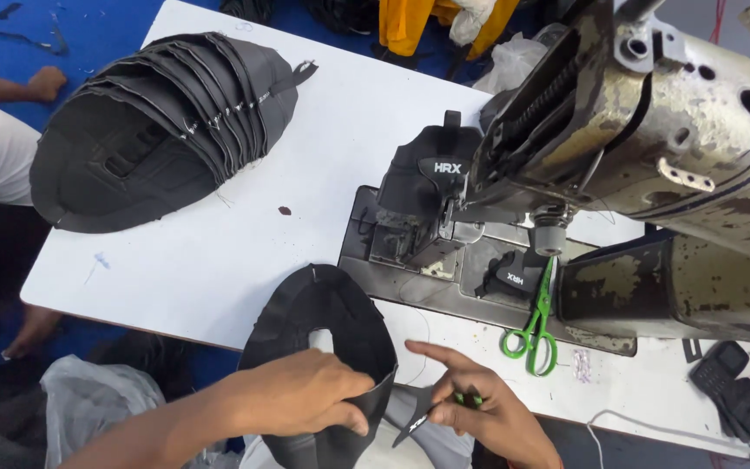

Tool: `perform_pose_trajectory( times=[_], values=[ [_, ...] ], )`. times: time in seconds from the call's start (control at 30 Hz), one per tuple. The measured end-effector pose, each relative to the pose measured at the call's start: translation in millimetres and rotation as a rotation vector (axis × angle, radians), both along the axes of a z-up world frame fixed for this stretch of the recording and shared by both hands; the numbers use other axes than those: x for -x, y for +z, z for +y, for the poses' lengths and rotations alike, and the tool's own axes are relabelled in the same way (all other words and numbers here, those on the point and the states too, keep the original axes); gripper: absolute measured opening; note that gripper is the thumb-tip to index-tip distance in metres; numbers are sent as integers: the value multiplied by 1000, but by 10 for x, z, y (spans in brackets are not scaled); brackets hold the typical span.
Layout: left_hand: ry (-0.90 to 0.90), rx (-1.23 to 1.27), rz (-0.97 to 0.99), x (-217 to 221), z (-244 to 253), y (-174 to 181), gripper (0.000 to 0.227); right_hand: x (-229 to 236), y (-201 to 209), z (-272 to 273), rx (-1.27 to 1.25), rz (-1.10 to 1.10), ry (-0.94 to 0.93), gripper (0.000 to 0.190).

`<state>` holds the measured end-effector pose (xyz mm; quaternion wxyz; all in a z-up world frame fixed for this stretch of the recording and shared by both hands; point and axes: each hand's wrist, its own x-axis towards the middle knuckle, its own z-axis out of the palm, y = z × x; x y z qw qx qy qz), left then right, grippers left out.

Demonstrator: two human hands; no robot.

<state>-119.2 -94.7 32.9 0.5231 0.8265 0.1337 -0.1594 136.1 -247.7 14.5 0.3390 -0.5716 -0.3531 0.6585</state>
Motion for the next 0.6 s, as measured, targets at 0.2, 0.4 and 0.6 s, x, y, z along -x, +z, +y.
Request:
perform_pose_trajectory(
  times=[0.2, 0.4, 0.6],
  values=[
    [7, -101, -306, -261, 97, 601, 49, -71, 366, -32, -635, -152, 192, 13],
    [110, -145, -329, -416, 370, 820, 55, -542, 100, -422, -536, -237, -140, 12],
    [153, 69, -199, -625, 492, 712, 56, -615, 12, -303, -720, -81, -592, 13]
  ],
)
